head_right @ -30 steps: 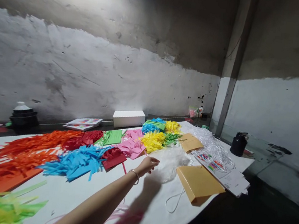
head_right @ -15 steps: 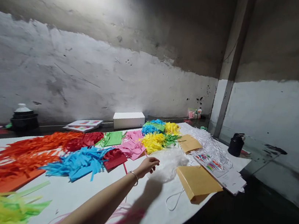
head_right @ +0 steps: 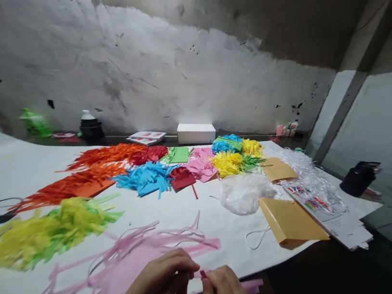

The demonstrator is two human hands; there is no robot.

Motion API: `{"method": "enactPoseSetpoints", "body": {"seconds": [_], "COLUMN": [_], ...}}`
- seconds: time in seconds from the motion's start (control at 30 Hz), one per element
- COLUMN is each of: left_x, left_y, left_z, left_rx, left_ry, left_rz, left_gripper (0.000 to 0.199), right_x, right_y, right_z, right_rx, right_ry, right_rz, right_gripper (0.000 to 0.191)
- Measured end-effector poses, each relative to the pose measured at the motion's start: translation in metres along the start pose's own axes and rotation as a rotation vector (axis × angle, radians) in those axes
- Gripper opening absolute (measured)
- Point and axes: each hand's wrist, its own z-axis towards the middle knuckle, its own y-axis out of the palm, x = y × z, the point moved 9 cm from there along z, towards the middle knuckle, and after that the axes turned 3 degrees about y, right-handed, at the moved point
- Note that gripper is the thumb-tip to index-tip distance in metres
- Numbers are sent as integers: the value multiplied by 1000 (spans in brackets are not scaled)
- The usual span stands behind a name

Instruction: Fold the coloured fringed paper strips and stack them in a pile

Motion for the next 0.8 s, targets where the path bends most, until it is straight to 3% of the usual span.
{"method": "enactPoseSetpoints", "body": {"seconds": [0.17, 0.3, 0.43, 0.6, 0.8], "left_x": [-12, -28, -43, -46, -49], "left_y": [-28, -39, -39, -44, -39], "left_z": [-58, -92, -117, -124, -129], "left_rx": [153, 259, 312, 343, 312], "left_ry": [-174, -394, -495, -464, -502], "left_rz": [95, -119, -299, -337, -296], "left_gripper": [27, 29, 30, 26, 37], "right_x": [-28, -32, -38, -50, -50], "right_y": [57, 83, 91, 101, 104], "right_z": [-15, -33, -38, -34, -36], "right_rx": [-334, -420, -404, -608, -737], "right_ry": [-86, -83, -104, -167, -170], "right_rz": [-28, 23, 65, -27, -62], "right_gripper": [21, 22, 27, 22, 23]}}
